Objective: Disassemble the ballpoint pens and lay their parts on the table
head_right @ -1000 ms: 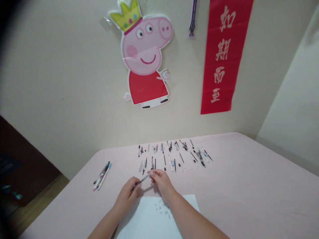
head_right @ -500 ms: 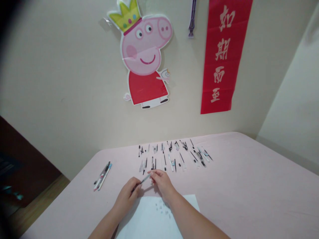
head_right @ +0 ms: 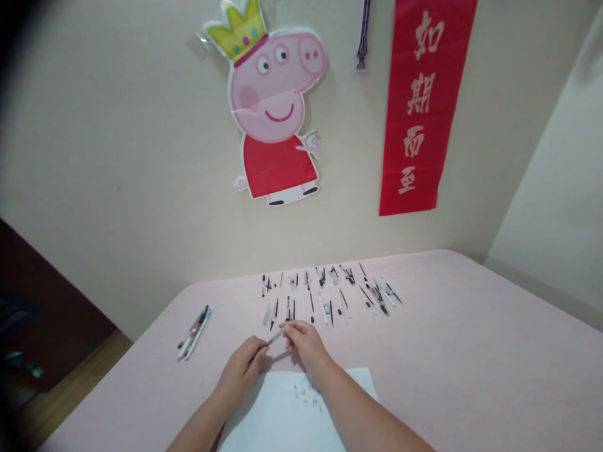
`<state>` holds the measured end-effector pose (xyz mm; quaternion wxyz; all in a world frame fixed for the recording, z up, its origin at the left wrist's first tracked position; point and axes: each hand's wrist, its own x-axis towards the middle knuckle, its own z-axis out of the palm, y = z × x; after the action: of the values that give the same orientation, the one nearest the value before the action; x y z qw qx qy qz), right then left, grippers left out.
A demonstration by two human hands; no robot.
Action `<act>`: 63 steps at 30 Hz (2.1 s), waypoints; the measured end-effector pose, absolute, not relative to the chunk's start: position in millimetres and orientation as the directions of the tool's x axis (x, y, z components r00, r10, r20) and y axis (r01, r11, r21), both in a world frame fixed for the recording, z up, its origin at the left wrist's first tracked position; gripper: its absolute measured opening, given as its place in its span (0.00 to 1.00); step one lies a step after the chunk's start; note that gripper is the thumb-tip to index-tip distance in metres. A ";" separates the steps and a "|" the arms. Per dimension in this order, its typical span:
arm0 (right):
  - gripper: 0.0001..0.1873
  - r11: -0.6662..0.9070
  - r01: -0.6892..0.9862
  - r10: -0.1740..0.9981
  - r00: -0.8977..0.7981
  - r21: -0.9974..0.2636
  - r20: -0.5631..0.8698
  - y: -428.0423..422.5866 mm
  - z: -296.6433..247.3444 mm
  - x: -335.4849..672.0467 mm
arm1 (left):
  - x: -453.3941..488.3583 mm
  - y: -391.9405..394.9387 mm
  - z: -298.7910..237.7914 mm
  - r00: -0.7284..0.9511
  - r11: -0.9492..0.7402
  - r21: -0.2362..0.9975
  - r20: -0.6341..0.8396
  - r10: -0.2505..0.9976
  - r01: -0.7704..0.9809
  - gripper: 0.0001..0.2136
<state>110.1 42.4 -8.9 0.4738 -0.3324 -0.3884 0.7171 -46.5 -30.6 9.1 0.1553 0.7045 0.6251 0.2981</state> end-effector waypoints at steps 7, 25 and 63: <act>0.18 -0.253 -0.388 0.931 -0.348 -0.886 -0.113 40.4 -5.4 110.8 | -47.1 -30.9 4.1 -0.039 -0.076 0.633 0.166 0.985 0.770 0.09; 0.19 -0.226 -0.297 0.918 -0.382 -0.928 -0.102 40.0 -9.2 111.6 | -47.2 -30.8 5.3 -0.039 -0.095 0.603 0.206 0.978 0.792 0.06; 0.18 -0.148 -0.592 0.989 -0.089 -0.792 -0.118 54.3 -12.3 117.4 | -60.5 -25.5 -1.4 -0.035 -0.157 0.650 0.272 0.962 0.743 0.13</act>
<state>117.4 54.3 -12.3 0.5836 -0.3392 -0.2925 0.6773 -60.5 -25.5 -1.4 0.1574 0.6767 0.6299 0.3471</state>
